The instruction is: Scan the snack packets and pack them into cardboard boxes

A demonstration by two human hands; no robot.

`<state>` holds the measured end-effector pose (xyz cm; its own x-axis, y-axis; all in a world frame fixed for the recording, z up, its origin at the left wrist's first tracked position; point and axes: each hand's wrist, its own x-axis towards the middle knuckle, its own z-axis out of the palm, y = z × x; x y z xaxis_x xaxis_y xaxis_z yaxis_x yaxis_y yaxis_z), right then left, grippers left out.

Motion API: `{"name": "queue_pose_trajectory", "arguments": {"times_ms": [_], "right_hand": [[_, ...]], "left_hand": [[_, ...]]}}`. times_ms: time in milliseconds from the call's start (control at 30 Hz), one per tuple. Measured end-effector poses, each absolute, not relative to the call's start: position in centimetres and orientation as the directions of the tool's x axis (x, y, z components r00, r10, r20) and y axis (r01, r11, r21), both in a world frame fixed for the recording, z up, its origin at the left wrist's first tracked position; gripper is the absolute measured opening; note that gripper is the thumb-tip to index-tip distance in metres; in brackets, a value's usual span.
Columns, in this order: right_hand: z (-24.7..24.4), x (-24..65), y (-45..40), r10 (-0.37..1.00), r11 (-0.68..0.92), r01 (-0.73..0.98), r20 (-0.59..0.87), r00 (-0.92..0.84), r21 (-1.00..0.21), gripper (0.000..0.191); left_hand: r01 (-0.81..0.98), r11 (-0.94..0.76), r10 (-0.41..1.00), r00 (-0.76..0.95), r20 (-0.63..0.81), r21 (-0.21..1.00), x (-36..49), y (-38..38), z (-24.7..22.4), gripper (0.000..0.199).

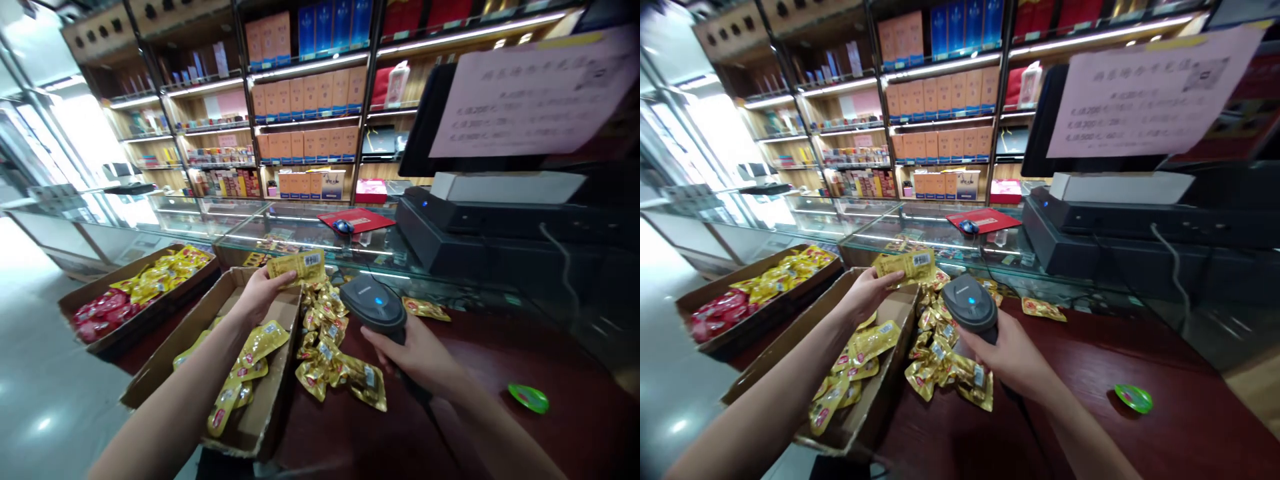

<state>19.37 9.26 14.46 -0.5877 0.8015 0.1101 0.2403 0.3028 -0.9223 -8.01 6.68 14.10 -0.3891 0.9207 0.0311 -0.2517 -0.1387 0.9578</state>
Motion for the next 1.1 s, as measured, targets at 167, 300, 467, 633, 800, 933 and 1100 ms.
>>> {"name": "queue_pose_trajectory", "arguments": {"times_ms": [167,300,467,633,800,933,1100], "right_hand": [[14.4,19.8,9.4,0.802,0.266,0.309,0.032,-0.597,-0.913,0.044],[14.9,20.1,9.4,0.839,0.241,0.291,0.047,-0.542,-0.926,0.049],[15.2,20.7,9.6,0.840,0.261,0.272,0.079,-0.536,-0.926,0.048],[15.5,21.9,10.1,0.840,0.266,0.270,0.085,-0.536,-0.926,0.043],[16.5,23.4,10.8,0.851,0.312,0.250,0.152,-0.503,-0.917,0.039],[16.8,24.3,11.3,0.862,0.318,0.248,0.171,-0.476,-0.915,0.037],[16.9,24.3,11.8,0.873,0.291,0.241,0.154,-0.463,-0.926,0.034]], "left_hand": [[-0.163,-0.219,0.841,-0.532,0.101,0.962,-11.6,3.2,16.7,0.049],[-0.057,-0.255,0.762,-0.627,0.164,0.965,-14.0,0.2,18.0,0.043],[-0.020,-0.222,0.792,-0.587,0.168,0.975,-13.2,0.6,17.6,0.042],[0.030,-0.189,0.875,-0.449,0.182,0.982,-8.2,5.0,16.1,0.040],[0.090,-0.121,0.957,-0.253,0.140,0.989,-2.5,11.1,14.1,0.030],[0.334,-0.042,0.981,-0.166,0.102,0.942,0.4,14.8,10.9,0.020],[0.805,0.071,0.966,-0.202,0.159,0.588,0.4,15.9,5.9,0.043]]}}
